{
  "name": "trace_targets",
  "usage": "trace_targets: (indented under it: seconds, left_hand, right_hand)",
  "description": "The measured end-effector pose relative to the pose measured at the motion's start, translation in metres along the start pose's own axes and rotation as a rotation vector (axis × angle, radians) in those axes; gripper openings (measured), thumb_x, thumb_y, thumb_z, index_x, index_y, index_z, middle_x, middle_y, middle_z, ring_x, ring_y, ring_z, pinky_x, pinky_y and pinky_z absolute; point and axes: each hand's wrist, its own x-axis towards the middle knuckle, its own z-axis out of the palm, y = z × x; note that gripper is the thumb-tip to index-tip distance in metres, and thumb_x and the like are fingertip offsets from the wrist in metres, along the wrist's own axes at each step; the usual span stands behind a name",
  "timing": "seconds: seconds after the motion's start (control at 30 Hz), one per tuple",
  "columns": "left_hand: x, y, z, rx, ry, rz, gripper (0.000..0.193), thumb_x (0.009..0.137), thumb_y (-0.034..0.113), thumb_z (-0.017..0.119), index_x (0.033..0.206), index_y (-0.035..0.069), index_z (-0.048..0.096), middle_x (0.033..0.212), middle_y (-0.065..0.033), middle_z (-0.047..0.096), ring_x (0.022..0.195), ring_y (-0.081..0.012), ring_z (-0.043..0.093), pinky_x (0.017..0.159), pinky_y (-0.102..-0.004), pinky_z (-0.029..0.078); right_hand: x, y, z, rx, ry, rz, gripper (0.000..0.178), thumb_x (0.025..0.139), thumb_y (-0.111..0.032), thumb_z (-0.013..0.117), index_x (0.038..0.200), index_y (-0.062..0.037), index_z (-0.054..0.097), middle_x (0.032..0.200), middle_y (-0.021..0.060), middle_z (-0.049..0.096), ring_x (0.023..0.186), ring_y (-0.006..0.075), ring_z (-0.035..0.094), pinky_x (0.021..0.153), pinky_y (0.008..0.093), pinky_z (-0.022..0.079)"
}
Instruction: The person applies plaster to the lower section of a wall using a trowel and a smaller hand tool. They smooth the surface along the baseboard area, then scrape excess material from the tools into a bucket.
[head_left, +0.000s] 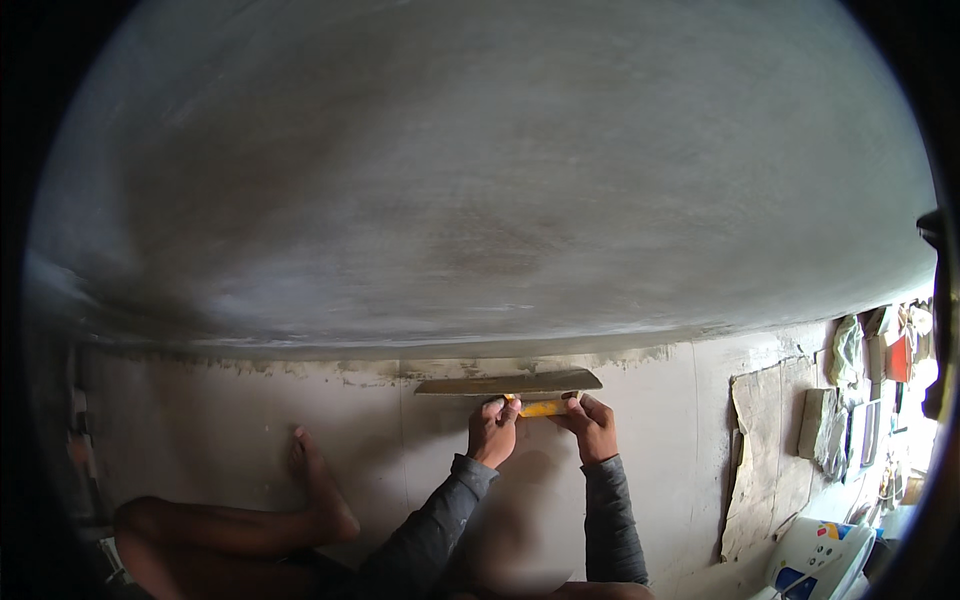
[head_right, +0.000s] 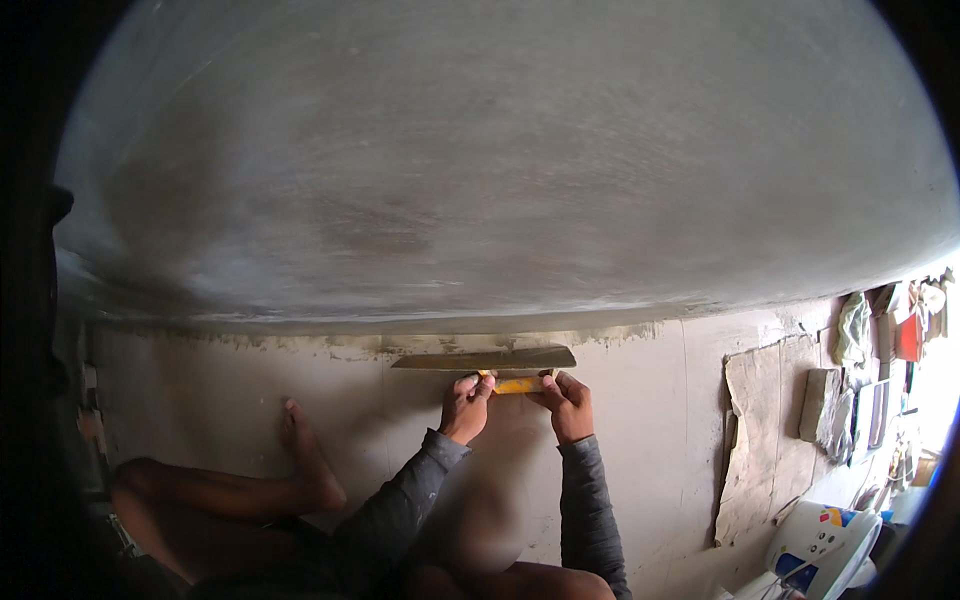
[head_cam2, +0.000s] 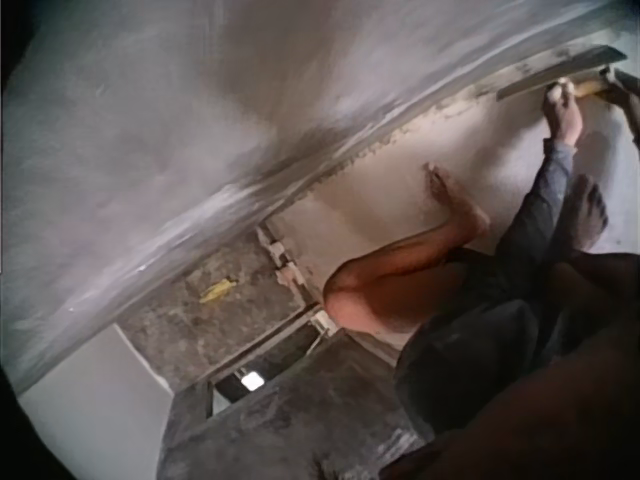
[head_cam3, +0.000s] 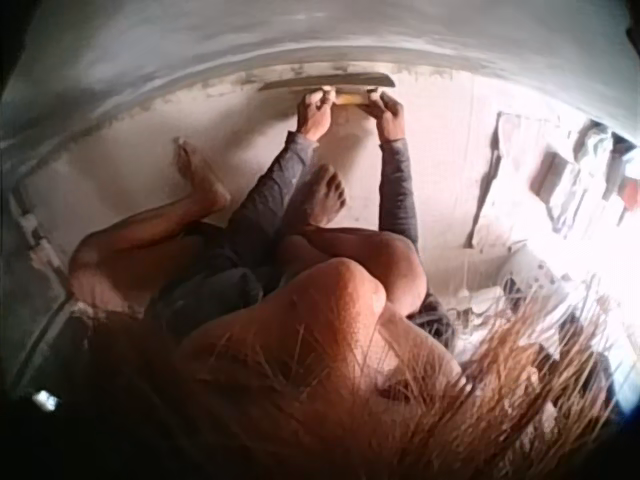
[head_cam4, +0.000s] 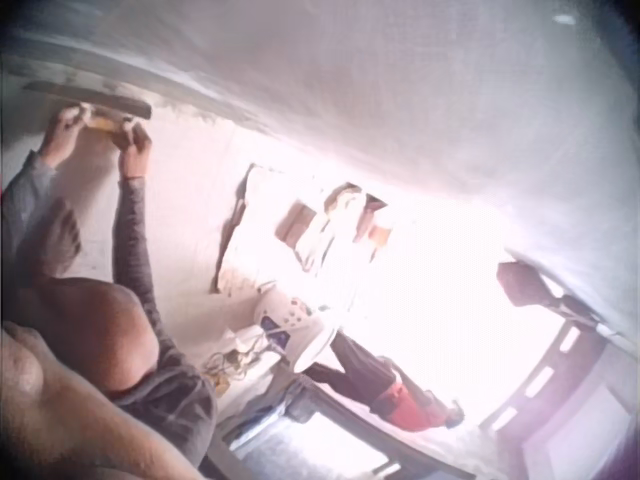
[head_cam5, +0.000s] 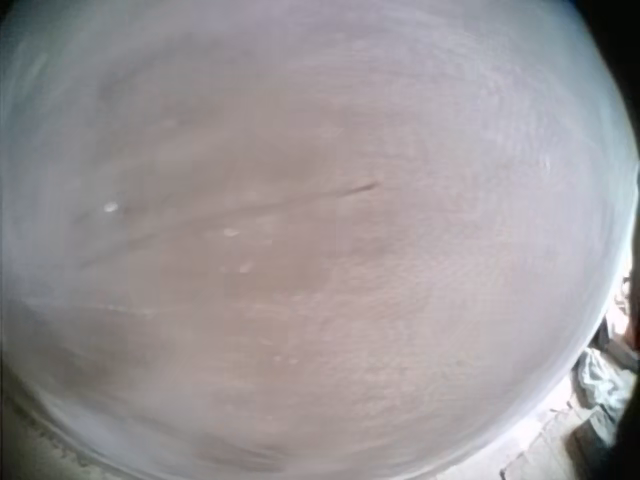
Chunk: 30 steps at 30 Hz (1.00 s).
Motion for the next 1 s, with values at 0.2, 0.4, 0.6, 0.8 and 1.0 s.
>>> trace_targets:
  seconds: [0.2,0.4,0.6,0.8,1.0]
  left_hand:
    - [0.026,-0.006,-0.001,-0.020,0.051,0.074,0.039,0.101,0.034,0.058,0.090,-0.001,0.068,0.072,-0.0207,0.063,0.067,-0.0380,0.061,0.061,-0.0445,0.045]
    - [0.037,0.010,-0.008,-0.011,0.064,0.115,0.041,0.102,0.035,0.057,0.088,-0.002,0.068,0.072,-0.0204,0.063,0.068,-0.0371,0.062,0.062,-0.0438,0.046]
    - [0.008,0.063,-0.028,-0.093,0.086,0.222,0.035,0.102,0.030,0.058,0.089,-0.001,0.067,0.072,-0.0176,0.062,0.066,-0.0338,0.060,0.062,-0.0412,0.045]
    - [-0.013,0.072,-0.043,0.002,0.006,0.211,0.034,0.101,0.030,0.059,0.086,0.000,0.065,0.072,-0.0166,0.061,0.065,-0.0335,0.058,0.060,-0.0419,0.044]
    - [-0.010,0.028,-0.046,0.068,0.064,0.096,0.032,0.103,0.028,0.056,0.089,0.000,0.063,0.069,-0.0143,0.059,0.061,-0.0256,0.056,0.058,-0.0367,0.043]
  right_hand:
    - [0.017,0.008,0.013,-0.052,0.034,-0.043,0.039,0.104,-0.024,0.059,0.111,0.0133,0.063,0.105,0.0149,0.069,0.098,0.0211,0.069,0.089,0.0342,0.060]
    - [0.026,-0.005,0.025,-0.016,0.049,-0.114,0.040,0.103,-0.026,0.062,0.107,0.0131,0.064,0.099,0.0123,0.068,0.092,0.0184,0.068,0.088,0.0340,0.059]
    - [-0.009,-0.043,0.022,0.004,0.035,-0.260,0.023,0.102,-0.014,0.061,0.100,0.0093,0.065,0.092,0.0102,0.069,0.088,0.0168,0.067,0.088,0.0354,0.059]
    - [-0.029,-0.027,0.022,0.009,0.105,-0.255,0.019,0.102,-0.009,0.060,0.100,0.0100,0.064,0.096,0.0143,0.071,0.090,0.0210,0.070,0.088,0.0381,0.059]
    - [-0.014,0.016,0.040,0.005,-0.010,-0.201,0.033,0.106,-0.024,0.056,0.103,0.0082,0.062,0.101,0.0116,0.068,0.093,0.0189,0.069,0.087,0.0368,0.061]
